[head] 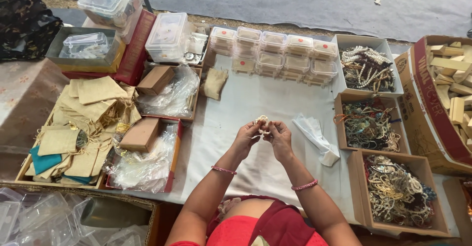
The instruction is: The person wipes a small plastic container with a white cloth, then picks up a gold-colored chain from a box. They wipe the chain thoroughly with the cloth, fold it, and place it into a small beige pouch. Finally, they wipe another plastic container.
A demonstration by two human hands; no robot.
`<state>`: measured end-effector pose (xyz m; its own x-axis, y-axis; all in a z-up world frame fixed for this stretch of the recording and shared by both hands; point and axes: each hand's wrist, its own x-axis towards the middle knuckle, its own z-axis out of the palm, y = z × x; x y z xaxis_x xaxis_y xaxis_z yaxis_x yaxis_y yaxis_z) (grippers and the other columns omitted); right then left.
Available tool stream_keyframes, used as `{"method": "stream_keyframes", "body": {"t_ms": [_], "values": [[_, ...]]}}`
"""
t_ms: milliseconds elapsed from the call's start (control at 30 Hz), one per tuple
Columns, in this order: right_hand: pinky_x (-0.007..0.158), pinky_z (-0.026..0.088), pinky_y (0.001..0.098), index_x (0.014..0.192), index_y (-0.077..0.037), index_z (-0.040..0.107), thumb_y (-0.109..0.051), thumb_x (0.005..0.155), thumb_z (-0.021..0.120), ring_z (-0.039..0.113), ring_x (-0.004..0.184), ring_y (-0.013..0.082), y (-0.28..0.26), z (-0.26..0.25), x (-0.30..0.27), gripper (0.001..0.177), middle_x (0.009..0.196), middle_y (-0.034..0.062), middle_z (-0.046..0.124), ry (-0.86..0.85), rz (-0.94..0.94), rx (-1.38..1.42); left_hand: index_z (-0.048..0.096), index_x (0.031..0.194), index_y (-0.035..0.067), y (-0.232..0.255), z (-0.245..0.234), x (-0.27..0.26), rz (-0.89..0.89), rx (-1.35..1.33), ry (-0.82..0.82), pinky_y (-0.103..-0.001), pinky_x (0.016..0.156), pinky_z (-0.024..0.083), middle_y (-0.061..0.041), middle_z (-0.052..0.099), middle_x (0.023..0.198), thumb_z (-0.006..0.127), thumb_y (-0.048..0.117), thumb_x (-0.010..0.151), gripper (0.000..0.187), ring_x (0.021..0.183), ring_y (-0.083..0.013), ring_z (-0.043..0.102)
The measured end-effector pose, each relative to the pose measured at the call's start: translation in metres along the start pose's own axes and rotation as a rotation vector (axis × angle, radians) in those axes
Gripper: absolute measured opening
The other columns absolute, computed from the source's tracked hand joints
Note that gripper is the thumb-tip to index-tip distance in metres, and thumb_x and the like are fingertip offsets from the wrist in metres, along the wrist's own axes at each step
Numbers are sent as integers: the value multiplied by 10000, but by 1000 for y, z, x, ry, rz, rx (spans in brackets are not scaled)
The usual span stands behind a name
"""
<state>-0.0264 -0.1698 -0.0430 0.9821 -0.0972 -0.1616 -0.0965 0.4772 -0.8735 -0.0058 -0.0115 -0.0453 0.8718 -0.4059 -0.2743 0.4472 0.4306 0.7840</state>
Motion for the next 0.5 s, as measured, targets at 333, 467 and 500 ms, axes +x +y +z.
{"method": "stream_keyframes", "body": {"t_ms": [333, 467, 500], "values": [[815, 629, 377, 1068, 14, 606, -42, 924, 686, 727, 897, 204, 38, -11, 4, 174, 1018, 96, 706, 36, -104, -82, 725, 1079, 147, 29, 24, -19, 7, -15, -51, -290, 779, 543, 39, 763, 944, 647, 388, 959, 279, 870, -62, 692], [793, 605, 375, 1168, -35, 571, -248, 1007, 537, 724, 878, 196, -18, 25, -19, 269, 1018, 85, 717, 139, -44, 177, 726, 1068, 141, 22, 16, -12, 38, 83, 7, -242, 726, 477, 49, 732, 908, 679, 418, 988, 292, 810, -37, 628], [782, 602, 373, 1187, -45, 573, -318, 982, 486, 739, 878, 193, -38, 37, -28, 352, 1026, 81, 741, 153, 34, 270, 724, 1059, 152, 24, 16, -12, 19, 83, 41, -231, 708, 446, 59, 726, 906, 693, 440, 984, 300, 795, -32, 597]]}}
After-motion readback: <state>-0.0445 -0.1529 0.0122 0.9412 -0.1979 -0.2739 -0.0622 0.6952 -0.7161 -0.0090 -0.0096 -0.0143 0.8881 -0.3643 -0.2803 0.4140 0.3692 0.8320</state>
